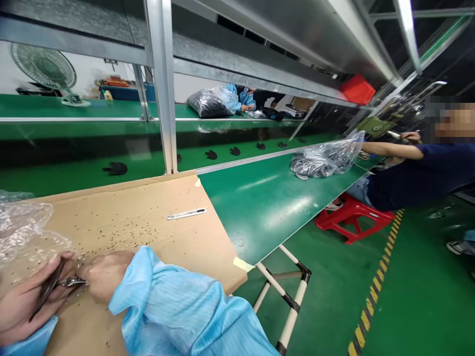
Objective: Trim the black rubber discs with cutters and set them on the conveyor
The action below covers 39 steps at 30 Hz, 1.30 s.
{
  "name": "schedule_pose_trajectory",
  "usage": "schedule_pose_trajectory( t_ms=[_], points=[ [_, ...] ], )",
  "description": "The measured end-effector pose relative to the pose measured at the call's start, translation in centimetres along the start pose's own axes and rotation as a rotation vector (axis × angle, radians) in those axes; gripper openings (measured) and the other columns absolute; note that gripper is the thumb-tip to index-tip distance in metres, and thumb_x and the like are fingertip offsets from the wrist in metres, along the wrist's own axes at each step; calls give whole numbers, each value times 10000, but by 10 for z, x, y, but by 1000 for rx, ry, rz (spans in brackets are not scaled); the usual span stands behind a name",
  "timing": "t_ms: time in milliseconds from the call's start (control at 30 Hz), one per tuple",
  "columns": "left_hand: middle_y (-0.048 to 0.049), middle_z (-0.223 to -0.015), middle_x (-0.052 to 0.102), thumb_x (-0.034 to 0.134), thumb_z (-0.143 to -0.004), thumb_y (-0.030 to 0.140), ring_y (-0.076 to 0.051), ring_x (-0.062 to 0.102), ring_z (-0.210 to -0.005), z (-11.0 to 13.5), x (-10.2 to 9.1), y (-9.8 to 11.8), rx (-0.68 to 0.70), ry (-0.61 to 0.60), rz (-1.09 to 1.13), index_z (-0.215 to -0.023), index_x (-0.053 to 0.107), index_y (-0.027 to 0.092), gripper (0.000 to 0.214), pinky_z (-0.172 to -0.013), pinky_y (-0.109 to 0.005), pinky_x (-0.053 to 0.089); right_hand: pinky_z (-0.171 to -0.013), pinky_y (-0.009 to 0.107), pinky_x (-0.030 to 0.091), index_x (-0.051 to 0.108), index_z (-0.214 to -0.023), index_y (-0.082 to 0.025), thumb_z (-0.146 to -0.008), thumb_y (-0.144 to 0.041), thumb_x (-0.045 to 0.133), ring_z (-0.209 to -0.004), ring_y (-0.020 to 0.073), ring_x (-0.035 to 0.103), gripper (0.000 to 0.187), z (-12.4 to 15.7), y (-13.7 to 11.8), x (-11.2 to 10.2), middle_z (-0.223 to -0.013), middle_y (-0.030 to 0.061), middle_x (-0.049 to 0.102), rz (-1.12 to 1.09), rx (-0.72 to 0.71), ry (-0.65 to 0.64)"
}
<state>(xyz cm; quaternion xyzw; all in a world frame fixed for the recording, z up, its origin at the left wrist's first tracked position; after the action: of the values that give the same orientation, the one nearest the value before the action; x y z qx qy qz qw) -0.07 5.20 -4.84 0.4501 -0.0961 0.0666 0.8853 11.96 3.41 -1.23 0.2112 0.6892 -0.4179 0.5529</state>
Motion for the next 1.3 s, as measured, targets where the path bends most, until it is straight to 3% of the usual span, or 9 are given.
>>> schedule_pose_trajectory(
  t_ms=[100,200,467,633,800,900,1000,1167,1300],
  points=[
    [51,-535,440,564,-785,297,-75,355,-395,11,10,9,18,64,88,-839,622,266,85,-327,-164,364,-605,254,471,562,-981,-241,-790,-266,497,-826,176,620,203,5,3,-6,-910,-6,658,-79,63,27],
    [33,-531,409,525,-810,278,-86,349,-415,13,16,14,68,-19,158,-832,629,251,110,-326,-172,362,-684,244,465,567,-1010,-253,-804,-283,493,-884,167,605,222,11,7,-16,-945,-9,658,-197,122,121],
    [32,-778,634,627,-645,63,-143,568,-700,8,-6,29,265,55,323,-882,647,252,303,-546,-203,525,-823,259,450,585,-1042,-200,-825,-292,536,-916,166,581,241,17,20,-38,-960,36,647,-379,198,498],
    [4,-754,635,797,-557,196,-117,584,-688,9,4,31,443,-18,276,-842,635,158,330,-625,-208,496,-799,328,465,602,-1005,-173,-820,-259,527,-859,198,585,217,23,34,-39,-913,77,637,-510,216,713],
    [-43,-717,652,795,-580,271,-139,589,-656,2,17,25,525,-116,22,-790,646,109,304,-652,-258,476,-738,327,476,578,-1043,-162,-818,-330,551,-764,186,584,282,15,60,-27,-845,58,617,-625,262,766],
    [-39,-734,656,821,-534,285,-128,587,-670,6,24,23,503,-213,7,-803,647,108,366,-672,-246,463,-678,307,470,568,-1043,-156,-803,-383,556,-685,167,562,331,3,71,-31,-794,34,601,-649,312,722],
    [-20,-690,643,863,-433,320,-109,564,-593,14,35,16,351,-471,20,-778,620,118,468,-593,-230,449,-666,289,457,572,-983,-165,-777,-367,566,-679,161,549,288,-27,65,-44,-767,17,593,-565,237,537],
    [3,-671,645,891,-324,312,-109,567,-571,30,48,-6,117,-954,-202,-734,608,142,527,-545,-217,445,-635,250,434,599,-797,-179,-711,-178,546,-660,142,543,101,-94,3,-32,-715,-8,604,-315,-147,-63],
    [8,-652,650,864,-410,365,-123,582,-564,23,54,-11,79,-1099,-368,-719,638,148,441,-549,-225,466,-798,309,466,656,-964,-203,-686,-119,578,-877,193,612,301,-131,-50,-5,-962,34,675,-232,-386,-172]
  ],
)
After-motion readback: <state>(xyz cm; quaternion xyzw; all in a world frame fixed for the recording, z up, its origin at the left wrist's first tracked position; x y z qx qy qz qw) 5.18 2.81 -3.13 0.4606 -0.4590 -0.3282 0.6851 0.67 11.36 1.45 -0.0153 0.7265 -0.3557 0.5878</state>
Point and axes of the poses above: each hand's wrist, its own z-axis away from the middle knuckle, its own x-axis out of the palm, y = z × x, the point moved 6 cm from there along -z, towards the middle knuckle
